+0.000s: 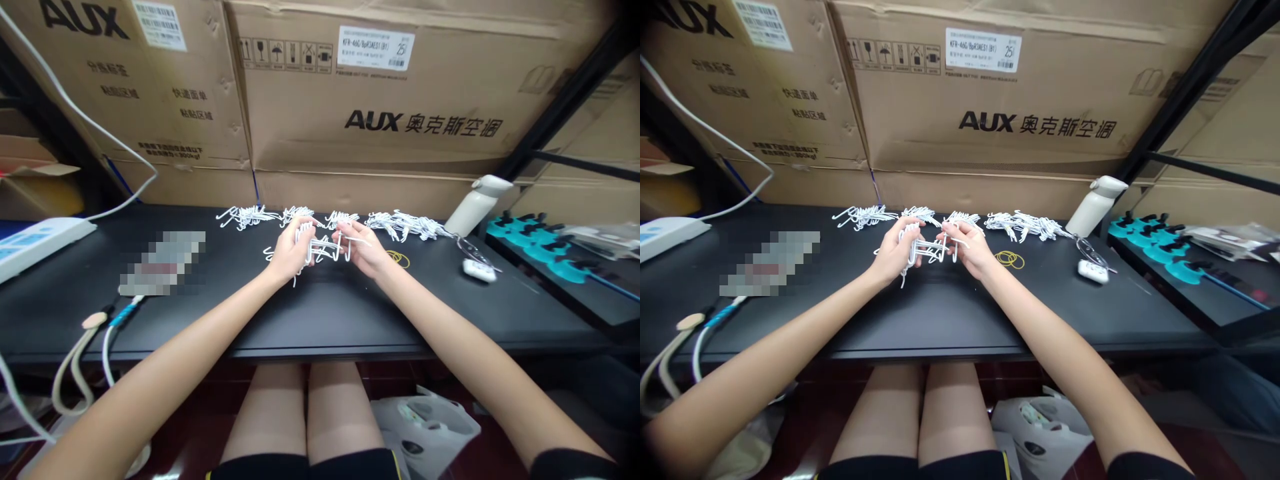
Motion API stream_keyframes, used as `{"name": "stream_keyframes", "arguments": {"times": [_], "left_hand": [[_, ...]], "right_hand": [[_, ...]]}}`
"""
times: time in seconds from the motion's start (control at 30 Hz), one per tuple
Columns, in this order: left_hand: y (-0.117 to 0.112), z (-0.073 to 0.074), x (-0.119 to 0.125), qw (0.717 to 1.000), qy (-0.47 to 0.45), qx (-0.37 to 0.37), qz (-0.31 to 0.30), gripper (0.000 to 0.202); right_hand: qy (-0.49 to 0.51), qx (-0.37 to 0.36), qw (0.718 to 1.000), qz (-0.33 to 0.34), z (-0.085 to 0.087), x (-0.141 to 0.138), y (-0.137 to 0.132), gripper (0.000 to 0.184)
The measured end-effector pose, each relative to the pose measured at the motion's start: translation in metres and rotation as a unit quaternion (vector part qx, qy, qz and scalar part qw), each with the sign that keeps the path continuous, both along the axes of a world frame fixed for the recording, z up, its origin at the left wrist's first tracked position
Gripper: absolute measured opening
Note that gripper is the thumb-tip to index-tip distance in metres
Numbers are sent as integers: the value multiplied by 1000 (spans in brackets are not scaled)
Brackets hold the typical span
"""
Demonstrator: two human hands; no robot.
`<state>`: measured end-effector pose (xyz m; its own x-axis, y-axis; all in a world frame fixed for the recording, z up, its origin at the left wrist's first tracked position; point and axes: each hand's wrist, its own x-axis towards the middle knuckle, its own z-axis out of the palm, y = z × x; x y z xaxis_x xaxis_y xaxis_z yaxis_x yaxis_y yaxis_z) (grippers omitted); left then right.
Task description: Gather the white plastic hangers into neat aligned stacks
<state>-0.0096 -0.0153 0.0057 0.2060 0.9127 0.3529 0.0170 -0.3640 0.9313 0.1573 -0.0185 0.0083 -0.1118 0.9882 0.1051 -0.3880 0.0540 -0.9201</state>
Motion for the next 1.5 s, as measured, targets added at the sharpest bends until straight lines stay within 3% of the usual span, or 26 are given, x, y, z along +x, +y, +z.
{"name": "stream_keyframes", "arguments": {"times": [0.13,0.3,0.57,0.7,0.87,1.07,1.23,1.4,1.5], "left_hand": [[-2,6,2,995,-17,-69,-68,17],[-3,7,2,988,-26,-109,-108,20],[-1,8,1,988,-53,-127,-65,19],[0,10,-2,985,-69,-136,-81,20],[-4,12,0,977,-45,-161,-131,23],[-4,11,1,979,-53,-154,-124,24],[-2,9,0,983,-53,-149,-93,22],[-2,4,2,979,-28,-148,-141,22],[0,1,2,978,-19,-148,-146,21]], "right_hand": [[-10,-3,999,39,-1,-2,-2,36],[18,-33,997,68,-2,-4,-3,29],[62,-55,995,57,-2,2,3,26],[52,-55,996,49,-2,-2,1,27],[56,-45,992,106,-3,-7,-4,28],[64,-97,983,139,2,-3,-6,29],[44,-47,990,128,1,0,-6,29],[-19,-7,989,149,-4,-5,-8,34],[-52,21,993,108,-8,-9,-8,33]]}}
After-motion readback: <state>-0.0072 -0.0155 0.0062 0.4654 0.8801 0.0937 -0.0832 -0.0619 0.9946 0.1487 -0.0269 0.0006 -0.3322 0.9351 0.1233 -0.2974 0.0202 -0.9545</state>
